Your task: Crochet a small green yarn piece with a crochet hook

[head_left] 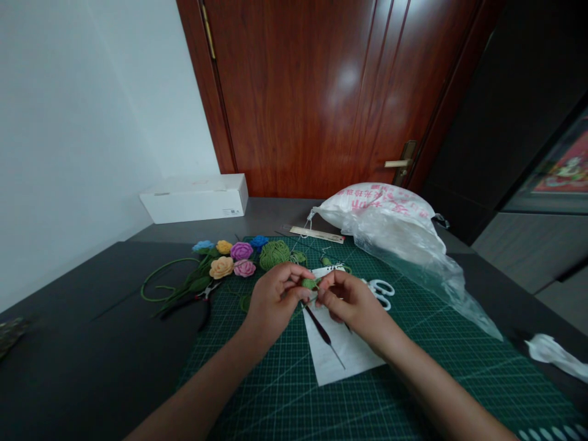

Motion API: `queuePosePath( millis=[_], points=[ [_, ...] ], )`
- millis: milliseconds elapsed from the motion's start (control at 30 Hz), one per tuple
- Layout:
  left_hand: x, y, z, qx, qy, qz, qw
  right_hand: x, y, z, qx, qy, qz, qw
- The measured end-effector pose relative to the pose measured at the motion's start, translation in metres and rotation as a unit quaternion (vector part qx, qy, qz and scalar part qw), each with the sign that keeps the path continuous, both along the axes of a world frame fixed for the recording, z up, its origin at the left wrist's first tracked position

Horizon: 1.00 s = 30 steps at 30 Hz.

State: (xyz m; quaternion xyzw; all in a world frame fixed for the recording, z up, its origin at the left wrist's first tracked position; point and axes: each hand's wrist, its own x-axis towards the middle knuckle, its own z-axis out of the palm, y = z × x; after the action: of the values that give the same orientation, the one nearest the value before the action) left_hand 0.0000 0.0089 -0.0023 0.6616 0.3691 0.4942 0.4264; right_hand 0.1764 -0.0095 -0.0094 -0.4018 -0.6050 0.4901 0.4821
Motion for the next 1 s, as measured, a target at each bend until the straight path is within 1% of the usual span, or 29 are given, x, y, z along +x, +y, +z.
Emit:
queuePosePath(
  millis=[67,133,200,233,267,300,333,367,400,433,500,667,867,1000],
  points=[
    [0.0,0.0,0.0,0.004,0.002,0.002,1.0,0.0,-0.002,0.003,-0.047,0.046,0.049,0.997],
    [0.0,0.001,0.0,0.007,0.003,0.002,1.0,0.001,-0.004,0.007,-0.077,0.076,0.085,0.99],
    [0.0,0.001,0.0,0.009,0.003,0.006,1.0,0.003,-0.005,0.009,-0.103,0.056,0.131,0.984],
    [-0.001,0.001,0.0,0.01,0.003,0.008,1.0,0.005,-0.005,0.01,-0.1,0.033,0.137,0.985],
    [-0.001,0.001,0.0,0.011,0.003,0.01,1.0,0.006,-0.004,0.01,-0.079,0.004,0.12,0.99],
    [-0.001,0.001,0.001,0.012,0.003,0.009,1.0,0.008,-0.004,0.01,-0.04,-0.028,0.078,0.996],
    [-0.002,0.001,0.001,0.012,0.003,0.008,1.0,0.009,-0.003,0.009,0.01,-0.061,0.02,0.998],
    [-0.002,0.001,0.001,0.011,0.003,0.005,1.0,0.01,-0.003,0.008,0.062,-0.088,-0.039,0.993],
    [-0.002,0.001,0.001,0.011,0.004,0.001,1.0,0.01,-0.002,0.007,0.105,-0.108,-0.084,0.985],
    [-0.002,0.001,0.001,0.009,0.005,-0.002,1.0,0.01,-0.002,0.007,0.134,-0.122,-0.107,0.978],
    [-0.001,0.002,0.0,0.008,0.005,-0.007,1.0,0.009,-0.002,0.006,0.164,-0.138,-0.108,0.971],
    [0.0,0.002,-0.003,0.005,0.002,-0.017,1.0,0.007,-0.004,0.006,0.214,-0.193,-0.122,0.95],
    [-0.001,0.003,-0.004,-0.007,-0.005,-0.023,1.0,0.007,-0.004,0.004,0.207,-0.206,-0.112,0.95],
    [0.0,0.003,-0.004,-0.028,-0.023,-0.041,0.998,0.006,-0.004,0.002,0.197,-0.197,-0.103,0.955]
  ],
)
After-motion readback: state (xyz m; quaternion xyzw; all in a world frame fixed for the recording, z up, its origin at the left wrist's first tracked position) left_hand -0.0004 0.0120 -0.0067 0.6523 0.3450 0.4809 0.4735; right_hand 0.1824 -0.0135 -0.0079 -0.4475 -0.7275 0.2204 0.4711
